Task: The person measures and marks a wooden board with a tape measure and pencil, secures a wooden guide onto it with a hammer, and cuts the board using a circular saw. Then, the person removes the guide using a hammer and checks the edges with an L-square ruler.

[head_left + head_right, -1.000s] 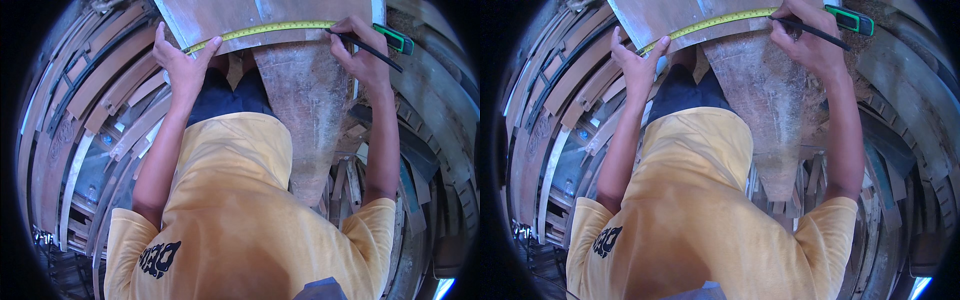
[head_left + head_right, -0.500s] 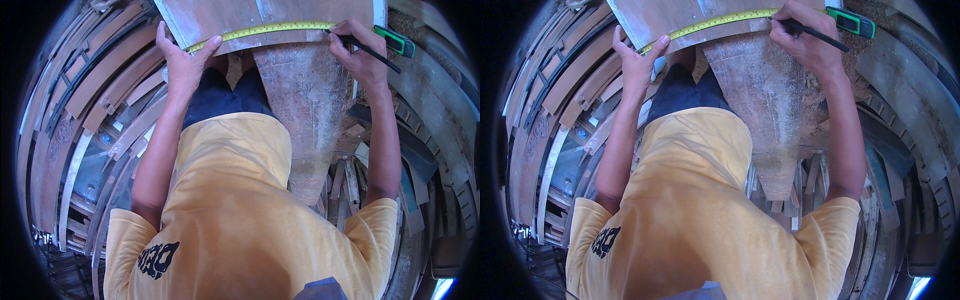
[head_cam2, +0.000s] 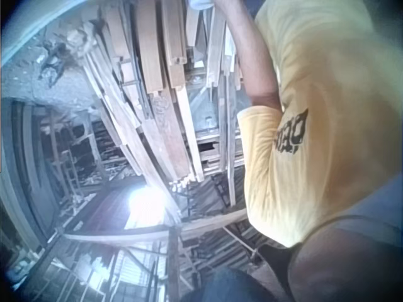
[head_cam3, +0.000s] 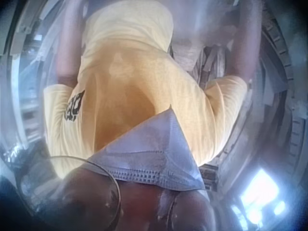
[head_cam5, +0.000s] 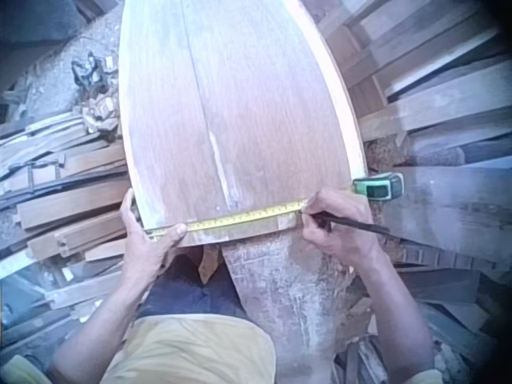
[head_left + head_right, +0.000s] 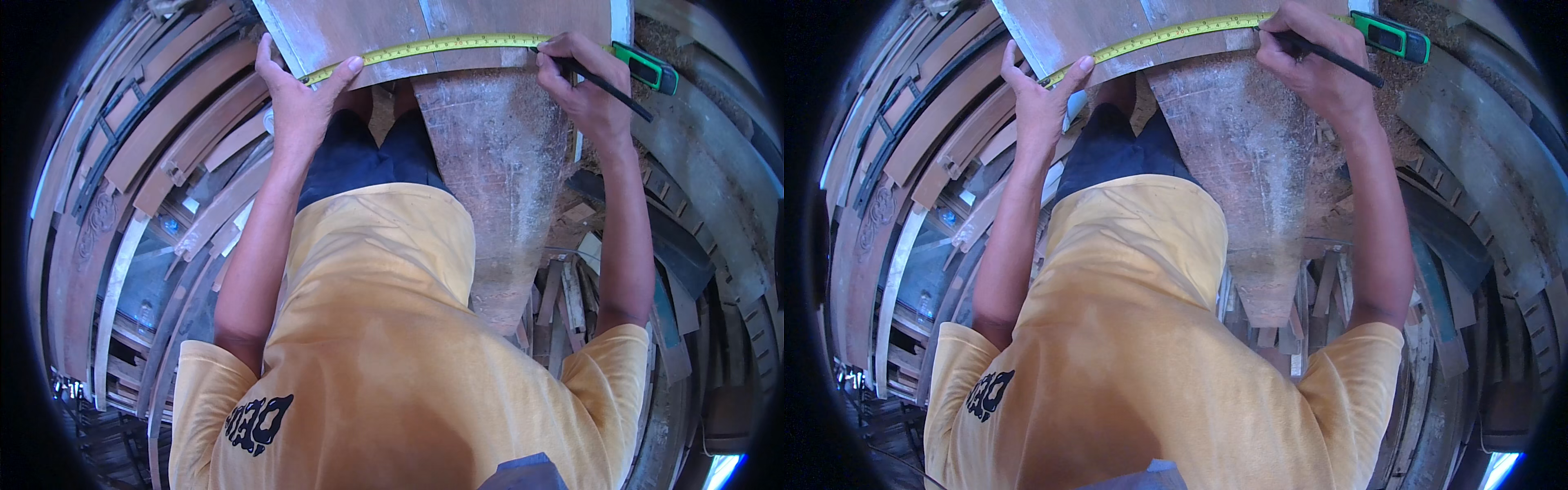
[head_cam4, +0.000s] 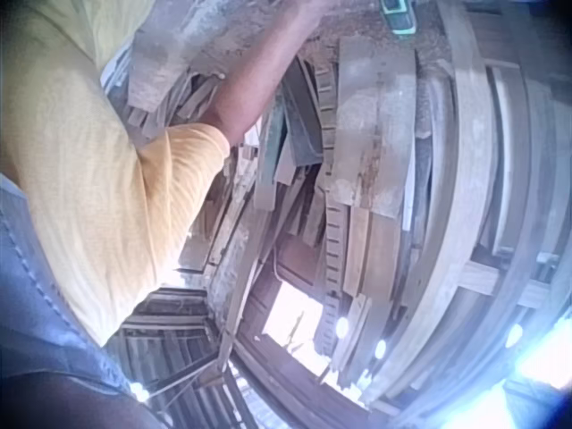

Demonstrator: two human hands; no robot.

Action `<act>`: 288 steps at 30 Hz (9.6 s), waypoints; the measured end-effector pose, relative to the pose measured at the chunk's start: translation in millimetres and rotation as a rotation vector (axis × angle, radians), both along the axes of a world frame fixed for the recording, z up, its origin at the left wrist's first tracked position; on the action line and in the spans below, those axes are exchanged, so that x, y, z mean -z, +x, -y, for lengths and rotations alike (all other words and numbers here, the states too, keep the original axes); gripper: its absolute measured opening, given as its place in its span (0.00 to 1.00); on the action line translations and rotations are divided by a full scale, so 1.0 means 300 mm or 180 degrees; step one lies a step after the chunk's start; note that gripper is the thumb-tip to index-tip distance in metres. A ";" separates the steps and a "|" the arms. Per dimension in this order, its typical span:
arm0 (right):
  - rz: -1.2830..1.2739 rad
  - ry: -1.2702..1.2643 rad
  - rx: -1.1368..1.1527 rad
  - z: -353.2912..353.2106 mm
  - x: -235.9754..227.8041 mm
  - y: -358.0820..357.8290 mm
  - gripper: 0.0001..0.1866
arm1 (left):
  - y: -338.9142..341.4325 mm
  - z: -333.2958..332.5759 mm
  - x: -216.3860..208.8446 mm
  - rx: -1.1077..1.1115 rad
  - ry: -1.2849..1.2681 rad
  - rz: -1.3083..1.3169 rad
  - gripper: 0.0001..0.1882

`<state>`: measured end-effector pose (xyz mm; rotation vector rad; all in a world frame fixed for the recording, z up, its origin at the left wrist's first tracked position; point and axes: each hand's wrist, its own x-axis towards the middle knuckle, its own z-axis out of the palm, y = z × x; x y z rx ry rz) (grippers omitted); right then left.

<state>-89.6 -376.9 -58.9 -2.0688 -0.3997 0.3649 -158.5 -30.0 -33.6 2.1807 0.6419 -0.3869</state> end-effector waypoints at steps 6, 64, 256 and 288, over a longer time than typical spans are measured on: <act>0.0119 0.0019 -0.0023 -0.004 0.000 -0.004 0.06 | -0.005 -0.002 0.005 -0.0061 -0.0037 0.0015 0.69; -0.0427 -0.1389 0.1455 0.129 -0.202 0.078 0.24 | 0.059 -0.241 -0.076 0.1186 -0.0874 0.0247 0.10; 0.0013 0.0487 0.0308 -0.713 0.083 2.560 0.07 | 2.539 -0.936 0.045 0.0017 -0.0965 -0.0057 0.12; 0.0280 -0.0023 0.0327 -0.726 0.072 2.559 0.07 | 2.547 -0.929 0.041 0.0062 -0.0767 -0.0080 0.12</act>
